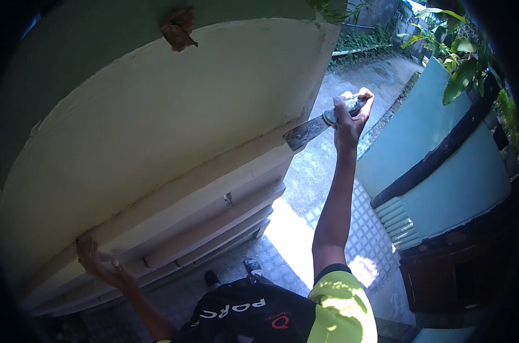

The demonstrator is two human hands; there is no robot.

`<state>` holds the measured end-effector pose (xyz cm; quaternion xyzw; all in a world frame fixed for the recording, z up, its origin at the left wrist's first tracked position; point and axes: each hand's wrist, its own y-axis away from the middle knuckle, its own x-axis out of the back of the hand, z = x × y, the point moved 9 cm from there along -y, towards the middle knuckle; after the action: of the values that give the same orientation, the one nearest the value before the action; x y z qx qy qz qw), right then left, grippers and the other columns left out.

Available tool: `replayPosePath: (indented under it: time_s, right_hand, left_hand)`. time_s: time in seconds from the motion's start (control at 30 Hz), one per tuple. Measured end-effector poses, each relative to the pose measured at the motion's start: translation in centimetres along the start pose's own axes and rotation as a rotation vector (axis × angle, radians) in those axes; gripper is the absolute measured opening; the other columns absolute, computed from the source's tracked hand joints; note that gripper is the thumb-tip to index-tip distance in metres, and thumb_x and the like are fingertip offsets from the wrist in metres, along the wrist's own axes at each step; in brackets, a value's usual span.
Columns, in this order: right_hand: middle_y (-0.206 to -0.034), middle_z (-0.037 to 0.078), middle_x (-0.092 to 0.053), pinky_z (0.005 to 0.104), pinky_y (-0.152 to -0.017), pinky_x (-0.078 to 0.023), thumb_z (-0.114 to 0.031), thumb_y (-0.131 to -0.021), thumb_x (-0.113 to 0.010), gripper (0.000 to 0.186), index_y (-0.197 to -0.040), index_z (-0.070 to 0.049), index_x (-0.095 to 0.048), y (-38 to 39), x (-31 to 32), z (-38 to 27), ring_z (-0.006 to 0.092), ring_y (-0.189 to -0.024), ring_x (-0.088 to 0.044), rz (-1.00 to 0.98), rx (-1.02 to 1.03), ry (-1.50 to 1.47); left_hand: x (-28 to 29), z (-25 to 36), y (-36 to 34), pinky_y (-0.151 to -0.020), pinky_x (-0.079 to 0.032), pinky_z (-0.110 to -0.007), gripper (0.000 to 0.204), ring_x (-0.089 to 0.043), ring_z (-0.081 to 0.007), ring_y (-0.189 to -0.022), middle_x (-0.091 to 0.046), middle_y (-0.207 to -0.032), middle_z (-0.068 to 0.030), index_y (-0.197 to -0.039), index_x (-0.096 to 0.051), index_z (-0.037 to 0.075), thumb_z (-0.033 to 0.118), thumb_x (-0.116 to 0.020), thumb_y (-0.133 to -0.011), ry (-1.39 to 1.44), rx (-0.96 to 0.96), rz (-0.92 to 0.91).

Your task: The recorder is using a putty knife to scrape and patch cracks in a concrete wall.

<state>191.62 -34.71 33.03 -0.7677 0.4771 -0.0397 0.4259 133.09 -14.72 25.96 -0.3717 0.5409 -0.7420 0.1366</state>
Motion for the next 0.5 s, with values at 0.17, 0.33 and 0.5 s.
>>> replayPosePath:
  time_s: [0.17,0.33,0.5]
  right_hand:
    - [-0.082,0.000,-0.050,0.0209,-0.044,-0.037,0.001,-0.084,-0.066,0.044,-0.111,-0.014,-0.036,-1.9,1.4,0.1,0.0056,-0.061,-0.049,0.060,-0.023,0.131]
    - [-0.087,0.002,-0.053,0.0211,-0.045,-0.040,0.002,-0.081,-0.068,0.048,-0.114,-0.014,-0.036,-1.0,-1.1,0.3,0.0063,-0.062,-0.051,-0.008,0.009,0.066]
    - [-0.082,0.006,-0.054,0.0247,-0.047,-0.044,0.000,-0.083,-0.069,0.046,-0.113,-0.013,-0.038,-1.2,3.1,2.7,0.0117,-0.059,-0.053,0.139,-0.091,0.095]
  left_hand:
    - [-0.4,-0.4,0.2,-0.113,-0.019,-0.060,0.059,-0.046,-0.0408,-0.131,-0.056,-0.132,-0.0180,-0.125,-0.057,0.003,0.052,-0.037,-0.099,0.017,0.013,0.023]
    - [0.1,0.1,-0.6,-0.112,-0.021,-0.060,0.057,-0.046,-0.0408,-0.130,-0.057,-0.132,-0.0183,-0.126,-0.056,0.003,0.051,-0.039,-0.099,0.070,-0.022,0.029]
    - [-0.2,-1.4,0.7,-0.109,-0.027,-0.060,0.055,-0.047,-0.0411,-0.129,-0.058,-0.131,-0.0176,-0.128,-0.053,0.003,0.048,-0.039,-0.100,0.046,-0.002,0.013]
